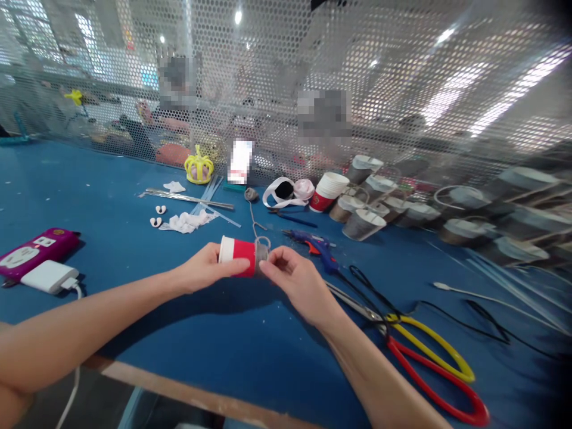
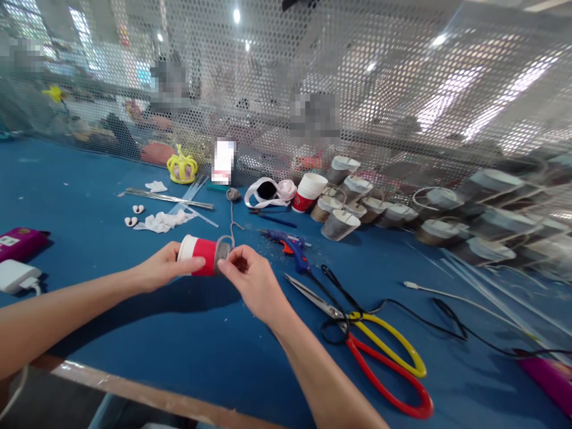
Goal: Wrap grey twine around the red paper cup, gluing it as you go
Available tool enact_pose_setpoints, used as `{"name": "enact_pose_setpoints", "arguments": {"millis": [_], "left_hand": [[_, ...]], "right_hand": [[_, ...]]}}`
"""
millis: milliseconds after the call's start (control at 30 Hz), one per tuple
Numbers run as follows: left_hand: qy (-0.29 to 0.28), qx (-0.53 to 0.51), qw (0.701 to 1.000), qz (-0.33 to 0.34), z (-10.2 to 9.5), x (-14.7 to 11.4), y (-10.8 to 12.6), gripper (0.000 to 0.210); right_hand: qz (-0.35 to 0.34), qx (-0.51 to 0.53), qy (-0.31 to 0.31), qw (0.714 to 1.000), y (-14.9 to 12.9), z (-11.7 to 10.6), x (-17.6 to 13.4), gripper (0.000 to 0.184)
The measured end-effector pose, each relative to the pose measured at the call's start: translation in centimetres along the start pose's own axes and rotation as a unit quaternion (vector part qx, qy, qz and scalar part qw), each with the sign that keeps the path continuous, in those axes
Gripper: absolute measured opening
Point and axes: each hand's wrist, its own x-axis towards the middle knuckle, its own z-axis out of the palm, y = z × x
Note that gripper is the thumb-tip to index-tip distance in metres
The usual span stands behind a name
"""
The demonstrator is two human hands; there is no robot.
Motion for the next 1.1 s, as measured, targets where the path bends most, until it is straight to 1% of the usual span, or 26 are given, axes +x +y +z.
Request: {"name": "enact_pose_setpoints", "arguments": {"millis": [67, 100, 167, 200, 267, 400, 467, 567, 633, 700, 833, 900, 967, 1033, 1100], "left_hand": [[0.031, -0.136, 0.987, -0.074, -0.1, 0.3, 0.0, 0.033], [0.044, -0.183, 0.977, -0.098, -0.1, 0.5, 0.1, 0.032], [0.062, -0.23, 0.964, -0.121, 0.0, 0.6, 0.1, 0.03], [0.066, -0.236, 0.962, -0.119, 0.0, 0.6, 0.1, 0.029], [0.061, -0.227, 0.967, -0.097, 0.1, 0.4, 0.1, 0.028], [0.04, -0.18, 0.98, -0.07, 0.2, 0.2, -0.1, 0.026], [0.044, -0.166, 0.982, -0.076, 0.2, 0.1, -0.1, 0.025], [0.044, -0.148, 0.984, -0.092, 0.4, 0.0, -0.2, 0.026], [0.035, -0.122, 0.987, -0.098, 0.6, -0.1, -0.2, 0.029], [0.018, -0.085, 0.991, -0.097, 0.8, -0.3, -0.2, 0.033], [-0.006, -0.033, 0.995, -0.092, 1.2, -0.7, -0.2, 0.041], [-0.006, -0.027, 0.995, -0.093, 1.3, -0.7, -0.1, 0.042], [-0.01, -0.026, 0.995, -0.091, 1.4, -0.7, 0.0, 0.04], [-0.018, -0.026, 0.996, -0.085, 1.4, -0.7, 0.0, 0.038], [-0.025, -0.019, 0.996, -0.078, 1.4, -0.7, 0.1, 0.037]], "right_hand": [[-0.038, -0.05, -0.006, 0.998, -0.4, 0.3, -0.3, 0.016], [-0.051, -0.072, -0.01, 0.996, -0.5, 0.4, -0.5, 0.016], [-0.059, -0.102, -0.009, 0.993, -0.5, 0.5, -0.5, 0.014], [-0.053, -0.103, -0.004, 0.993, -0.4, 0.4, -0.3, 0.013], [-0.032, -0.079, 0.008, 0.996, 0.1, 0.2, 0.0, 0.014], [-0.002, -0.015, 0.016, 1.0, 0.6, -0.1, 0.6, 0.03], [0.001, -0.032, 0.018, 0.999, 0.6, -0.2, 0.6, 0.033], [-0.022, -0.096, 0.019, 0.995, 0.5, -0.3, 0.5, 0.027], [-0.048, -0.114, 0.007, 0.992, 0.3, -0.2, 0.6, 0.024], [-0.068, -0.109, -0.018, 0.992, 0.1, 0.1, 0.7, 0.027], [-0.078, -0.084, -0.077, 0.99, -0.8, 1.2, 1.2, 0.029], [-0.053, -0.068, -0.096, 0.992, -1.4, 1.6, 1.7, 0.031], [-0.001, -0.029, -0.105, 0.994, -1.9, 1.7, 2.3, 0.035], [0.057, 0.039, -0.109, 0.992, -2.2, 1.7, 3.2, 0.041], [0.097, 0.112, -0.105, 0.983, -2.5, 1.6, 4.0, 0.044]]}}
